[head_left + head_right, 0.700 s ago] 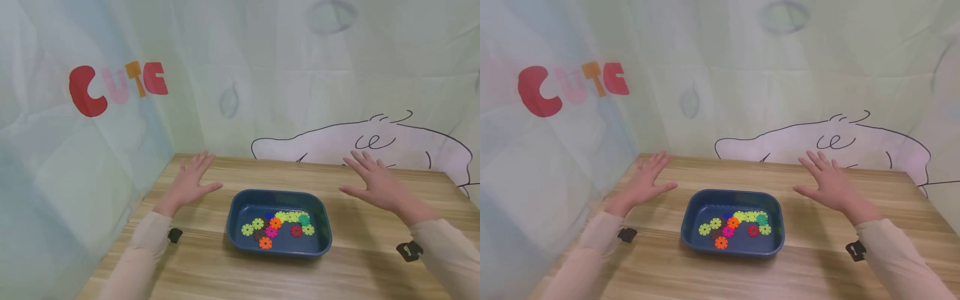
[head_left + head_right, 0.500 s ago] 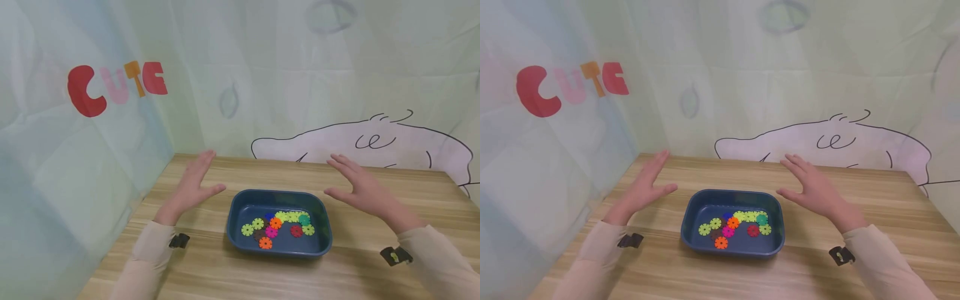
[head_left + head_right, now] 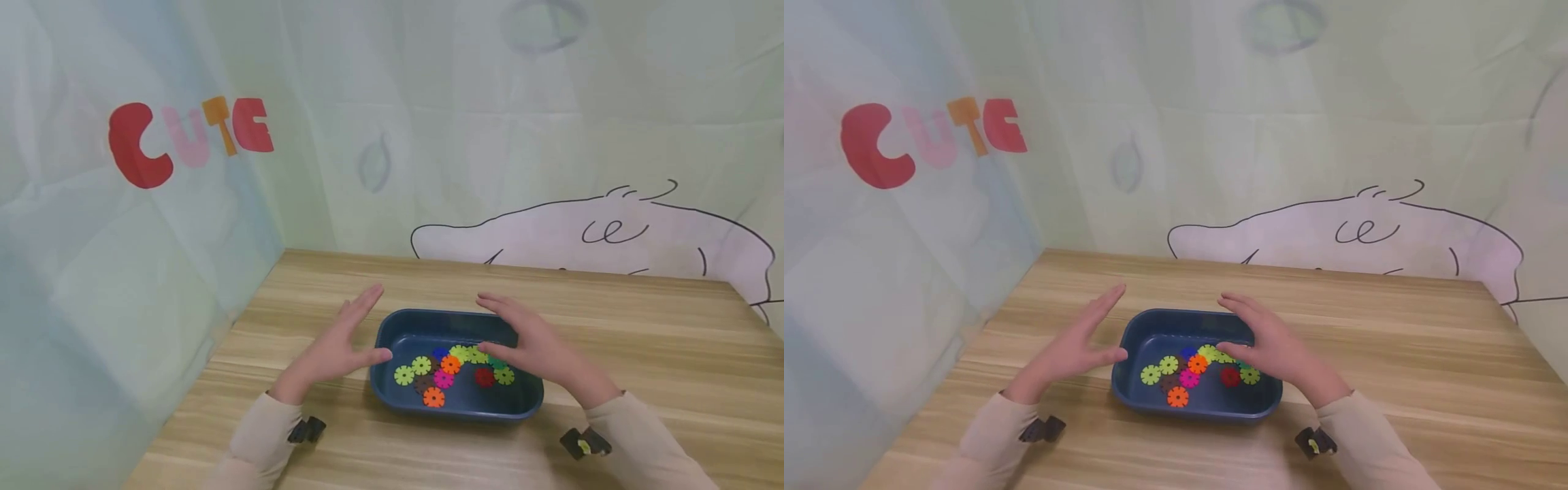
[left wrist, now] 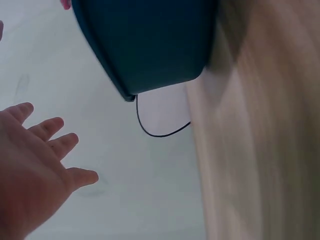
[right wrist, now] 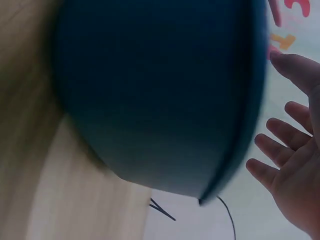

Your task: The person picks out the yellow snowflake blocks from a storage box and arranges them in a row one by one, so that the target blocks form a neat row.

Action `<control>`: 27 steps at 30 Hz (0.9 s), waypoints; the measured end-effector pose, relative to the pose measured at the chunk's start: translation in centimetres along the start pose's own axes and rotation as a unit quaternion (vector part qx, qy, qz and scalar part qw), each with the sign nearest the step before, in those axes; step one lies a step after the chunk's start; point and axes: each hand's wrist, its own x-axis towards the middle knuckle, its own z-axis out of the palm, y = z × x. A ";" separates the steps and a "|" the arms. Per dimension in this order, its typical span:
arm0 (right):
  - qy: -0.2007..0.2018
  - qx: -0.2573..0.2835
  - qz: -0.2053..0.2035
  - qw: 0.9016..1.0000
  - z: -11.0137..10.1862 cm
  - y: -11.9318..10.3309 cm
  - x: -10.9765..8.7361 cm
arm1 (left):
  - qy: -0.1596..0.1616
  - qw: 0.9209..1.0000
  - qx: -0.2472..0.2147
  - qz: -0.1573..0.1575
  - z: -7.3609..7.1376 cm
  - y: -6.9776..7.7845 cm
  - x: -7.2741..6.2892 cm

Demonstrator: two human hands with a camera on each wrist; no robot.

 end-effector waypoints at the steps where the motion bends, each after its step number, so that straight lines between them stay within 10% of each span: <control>1: -0.003 0.002 0.003 1.000 0.3 0.1 0.0 | -0.005 1.000 -0.003 -0.004 0.2 0.0 -0.1; 27: -0.113 0.052 0.029 0.992 4.7 1.9 2.7 | -0.099 0.992 -0.058 -0.055 2.0 -1.8 -0.8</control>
